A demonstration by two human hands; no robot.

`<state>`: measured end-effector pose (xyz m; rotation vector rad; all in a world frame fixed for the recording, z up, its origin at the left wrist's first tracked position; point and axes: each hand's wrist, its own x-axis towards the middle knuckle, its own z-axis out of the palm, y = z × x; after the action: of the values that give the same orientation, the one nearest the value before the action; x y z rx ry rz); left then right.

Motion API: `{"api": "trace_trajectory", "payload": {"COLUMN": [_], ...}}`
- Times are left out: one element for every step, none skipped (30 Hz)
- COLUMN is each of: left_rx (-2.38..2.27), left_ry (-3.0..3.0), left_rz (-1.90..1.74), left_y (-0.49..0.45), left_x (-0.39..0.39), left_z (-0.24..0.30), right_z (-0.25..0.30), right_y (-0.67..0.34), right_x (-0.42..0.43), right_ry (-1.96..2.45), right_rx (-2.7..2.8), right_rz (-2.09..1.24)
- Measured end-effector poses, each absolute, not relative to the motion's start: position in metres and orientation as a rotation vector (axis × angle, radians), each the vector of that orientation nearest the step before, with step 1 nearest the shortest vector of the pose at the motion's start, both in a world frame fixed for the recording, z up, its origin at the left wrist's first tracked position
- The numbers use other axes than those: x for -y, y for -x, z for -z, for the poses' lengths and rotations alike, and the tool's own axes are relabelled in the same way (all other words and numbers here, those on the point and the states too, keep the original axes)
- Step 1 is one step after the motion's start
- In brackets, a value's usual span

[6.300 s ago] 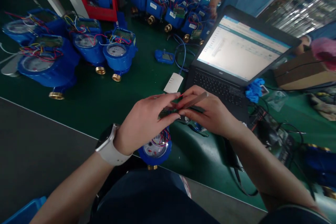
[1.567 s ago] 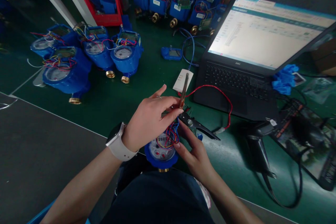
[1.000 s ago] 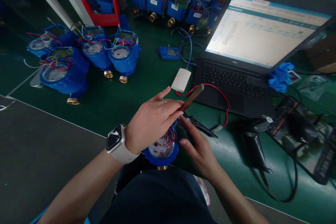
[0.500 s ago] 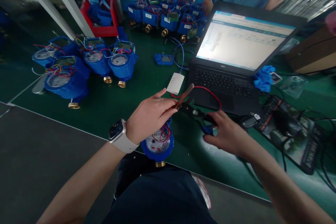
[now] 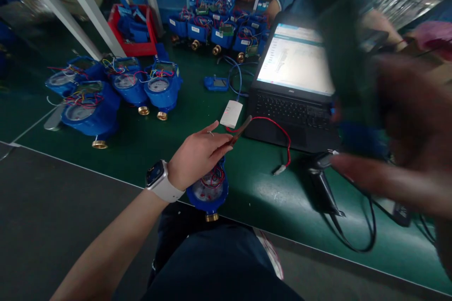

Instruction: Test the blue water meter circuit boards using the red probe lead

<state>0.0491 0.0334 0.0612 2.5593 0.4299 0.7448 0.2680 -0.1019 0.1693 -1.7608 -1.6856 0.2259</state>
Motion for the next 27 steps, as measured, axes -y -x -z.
{"api": "trace_trajectory", "payload": {"left_rx": [-0.432, -0.433, -0.435, -0.431, -0.426, -0.424, -0.423, -0.423, -0.419, -0.414, -0.407, -0.399, -0.395, -0.395, -0.4, -0.408, -0.416, -0.424, -0.431, -0.436, -0.438, -0.437, -0.431, -0.423, -0.414, -0.412, -0.426], "left_ry": [-2.567, -2.568, -2.56, -2.55, -2.541, -2.538, -2.54, -2.544, -2.544, -2.54, -2.534, -2.531, -2.532, -2.54, -2.551, -2.564, -2.573, -2.576, -2.573, -2.567, -2.563, -2.562, -2.565, -2.569, -2.578, -2.588, -2.599], "left_rz": [-0.722, -0.706, -0.707, -0.721, -0.74, -0.751, -0.756, -0.754, -0.751, -0.755, -0.771, -0.792, -0.81, -0.82, -0.824, -0.815, -0.8, -0.783, -0.772, -0.767, -0.769, -0.769, -0.772, -0.777, -0.785, -0.794, -0.802], "left_y": [-0.049, -0.049, -0.049, -0.049, -0.049, -0.049, -0.05, -0.05, -0.05, -0.049, -0.049, -0.049, -0.048, -0.047, -0.047, -0.046, -0.045, -0.044, -0.044, -0.044, -0.044, -0.044, -0.044, -0.045, -0.045, -0.044, -0.044], "left_x": [-0.033, -0.034, -0.034, -0.034, -0.034, -0.034, -0.033, -0.033, -0.033, -0.033, -0.032, -0.032, -0.031, -0.031, -0.03, -0.03, -0.03, -0.03, -0.03, -0.03, -0.031, -0.031, -0.03, -0.03, -0.028, -0.026, -0.023], "left_z": [-0.061, -0.06, -0.06, -0.059, -0.059, -0.058, -0.058, -0.058, -0.057, -0.057, -0.057, -0.057, -0.057, -0.057, -0.057, -0.057, -0.057, -0.057, -0.057, -0.057, -0.058, -0.059, -0.06, -0.061, -0.061, -0.062, -0.062], "right_z": [-0.167, -0.165, -0.162, -0.16, -0.159, -0.157, -0.156, -0.154, -0.152, -0.149, -0.144, -0.137, -0.128, -0.116, -0.102, -0.086, -0.071, -0.056, -0.045, -0.037, -0.034, -0.035, -0.04, -0.049, -0.059, -0.069, -0.078], "right_y": [-0.267, -0.266, -0.265, -0.264, -0.263, -0.263, -0.263, -0.264, -0.265, -0.267, -0.269, -0.271, -0.273, -0.274, -0.275, -0.275, -0.275, -0.273, -0.271, -0.268, -0.264, -0.259, -0.253, -0.246, -0.239, -0.232, -0.227], "right_x": [0.101, 0.1, 0.099, 0.099, 0.099, 0.099, 0.099, 0.098, 0.098, 0.098, 0.097, 0.097, 0.096, 0.096, 0.095, 0.094, 0.093, 0.092, 0.09, 0.088, 0.086, 0.083, 0.08, 0.075, 0.07, 0.065, 0.06], "right_ry": [1.77, 1.772, 1.767, 1.751, 1.732, 1.711, 1.694, 1.69, 1.697, 1.71, 1.737, 1.784, 1.85, 1.933, 2.032, 2.133, 2.219, 2.27, 2.277, 2.243, 2.167, 2.062, 1.933, 1.793, 1.658, 1.511, 1.395], "right_rx": [1.835, 1.968, 2.012, 1.97, 1.908, 1.878, 1.904, 1.958, 2.007, 2.021, 1.984, 1.917, 1.86, 1.835, 1.852, 1.902, 1.962, 2.012, 2.059, 2.091, 2.098, 2.075, 2.032, 1.972, 1.915, 1.903, 1.911], "right_rz": [-0.213, -0.2, -0.173, -0.14, -0.105, -0.088, -0.1, -0.126, -0.16, -0.192, -0.198, -0.168, -0.118, -0.07, -0.036, -0.031, -0.063, -0.091, -0.09, -0.072, -0.045, -0.033, -0.049, -0.097, -0.187, -0.286, -0.366]}}
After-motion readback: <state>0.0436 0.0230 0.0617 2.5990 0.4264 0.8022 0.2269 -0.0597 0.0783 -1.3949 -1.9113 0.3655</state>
